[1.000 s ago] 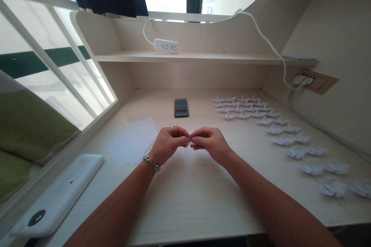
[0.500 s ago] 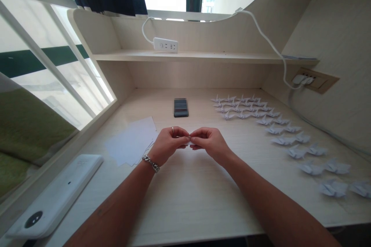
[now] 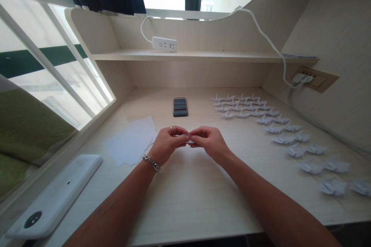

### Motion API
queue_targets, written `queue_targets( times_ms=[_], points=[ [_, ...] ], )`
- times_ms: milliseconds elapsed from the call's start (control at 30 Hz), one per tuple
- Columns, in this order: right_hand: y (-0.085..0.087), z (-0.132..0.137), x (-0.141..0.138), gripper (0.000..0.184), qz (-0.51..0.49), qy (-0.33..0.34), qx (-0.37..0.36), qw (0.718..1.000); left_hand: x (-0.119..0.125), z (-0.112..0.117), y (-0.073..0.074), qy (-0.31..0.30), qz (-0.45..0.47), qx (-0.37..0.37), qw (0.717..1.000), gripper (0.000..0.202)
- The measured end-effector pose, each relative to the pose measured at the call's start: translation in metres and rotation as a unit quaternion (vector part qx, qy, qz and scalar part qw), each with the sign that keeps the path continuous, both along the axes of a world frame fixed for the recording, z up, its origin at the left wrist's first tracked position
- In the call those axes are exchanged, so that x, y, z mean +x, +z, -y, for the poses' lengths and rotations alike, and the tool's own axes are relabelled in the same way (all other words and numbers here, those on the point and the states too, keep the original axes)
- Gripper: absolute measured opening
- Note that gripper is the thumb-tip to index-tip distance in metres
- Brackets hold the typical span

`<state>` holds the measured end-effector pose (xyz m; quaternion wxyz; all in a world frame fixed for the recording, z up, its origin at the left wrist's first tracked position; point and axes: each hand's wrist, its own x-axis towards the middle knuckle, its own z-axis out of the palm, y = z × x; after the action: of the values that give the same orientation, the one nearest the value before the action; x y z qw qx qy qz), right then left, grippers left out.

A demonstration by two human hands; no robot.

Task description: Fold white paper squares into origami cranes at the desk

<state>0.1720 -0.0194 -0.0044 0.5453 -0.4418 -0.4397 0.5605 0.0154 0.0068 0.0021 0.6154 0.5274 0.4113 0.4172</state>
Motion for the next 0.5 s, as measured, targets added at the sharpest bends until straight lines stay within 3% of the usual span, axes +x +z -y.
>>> queue_targets(
  times_ms=[500],
  points=[
    [0.0029,0.0008,0.0032,0.024,-0.026,0.022,-0.031,0.999,-0.0017,0.0025,0.0067,-0.002,-0.047,0.065,0.997,0.009]
  ],
)
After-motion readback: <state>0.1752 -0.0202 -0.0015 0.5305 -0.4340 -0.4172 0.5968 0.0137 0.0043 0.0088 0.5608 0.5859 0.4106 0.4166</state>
